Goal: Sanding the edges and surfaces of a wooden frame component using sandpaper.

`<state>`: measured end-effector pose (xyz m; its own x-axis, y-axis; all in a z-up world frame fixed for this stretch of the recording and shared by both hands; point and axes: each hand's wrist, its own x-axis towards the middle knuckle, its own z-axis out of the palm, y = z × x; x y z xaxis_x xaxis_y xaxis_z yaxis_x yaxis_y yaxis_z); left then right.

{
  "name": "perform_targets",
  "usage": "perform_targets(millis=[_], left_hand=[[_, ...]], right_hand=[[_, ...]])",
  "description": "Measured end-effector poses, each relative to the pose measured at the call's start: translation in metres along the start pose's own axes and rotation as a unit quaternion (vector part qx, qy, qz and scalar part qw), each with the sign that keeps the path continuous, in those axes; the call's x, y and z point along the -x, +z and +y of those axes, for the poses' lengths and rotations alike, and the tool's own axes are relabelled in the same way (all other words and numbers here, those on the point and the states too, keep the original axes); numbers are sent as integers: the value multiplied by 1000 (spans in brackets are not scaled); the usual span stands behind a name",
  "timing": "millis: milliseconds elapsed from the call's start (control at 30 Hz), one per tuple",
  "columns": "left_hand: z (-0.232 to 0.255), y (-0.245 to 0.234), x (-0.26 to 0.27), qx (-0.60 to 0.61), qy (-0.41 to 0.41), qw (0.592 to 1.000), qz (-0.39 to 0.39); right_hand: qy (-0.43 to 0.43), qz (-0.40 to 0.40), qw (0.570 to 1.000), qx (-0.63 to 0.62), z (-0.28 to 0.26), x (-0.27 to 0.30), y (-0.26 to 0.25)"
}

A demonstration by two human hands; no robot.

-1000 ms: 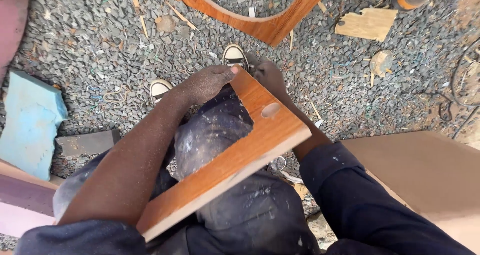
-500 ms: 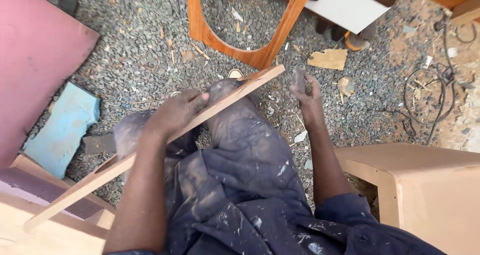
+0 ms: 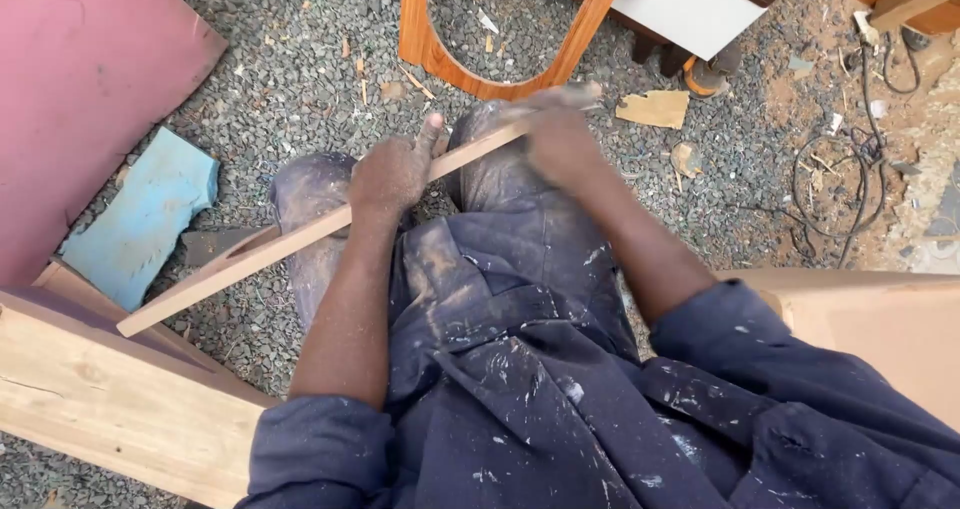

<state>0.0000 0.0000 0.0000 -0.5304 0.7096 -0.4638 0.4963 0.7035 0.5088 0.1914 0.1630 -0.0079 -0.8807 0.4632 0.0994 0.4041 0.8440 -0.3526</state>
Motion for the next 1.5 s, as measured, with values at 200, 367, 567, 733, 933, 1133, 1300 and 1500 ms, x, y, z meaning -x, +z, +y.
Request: perform_targets(millis=[200,367,567,733,933,1133,1300,1500], left_hand=[[-3,4,3,-11,-6,999,31],[-7,9,2,-12,-11,998,59],[-8,14,-14,9,-27,998,52],[-5,3,-11,41,-53,997,45],[3,-3,-9,74,-80,994,22],[-1,3,-19,74,-70,994,41],[4,-5,-11,148,-53,987,7],[-2,3,-24,104,-54,992,40]], right_hand=[[-7,-106,992,65,-68,-15,9],[6,-9,991,134,28,1,-12],[11,-57,994,96,-75,9,7],[24,103,986,127,8,14,9],[-5,-125,989,77,-75,5,8],[93,16,973,209,-4,4,30],[-47,8,998,31,-67,5,-2],[11,90,995,41,-8,7,7]])
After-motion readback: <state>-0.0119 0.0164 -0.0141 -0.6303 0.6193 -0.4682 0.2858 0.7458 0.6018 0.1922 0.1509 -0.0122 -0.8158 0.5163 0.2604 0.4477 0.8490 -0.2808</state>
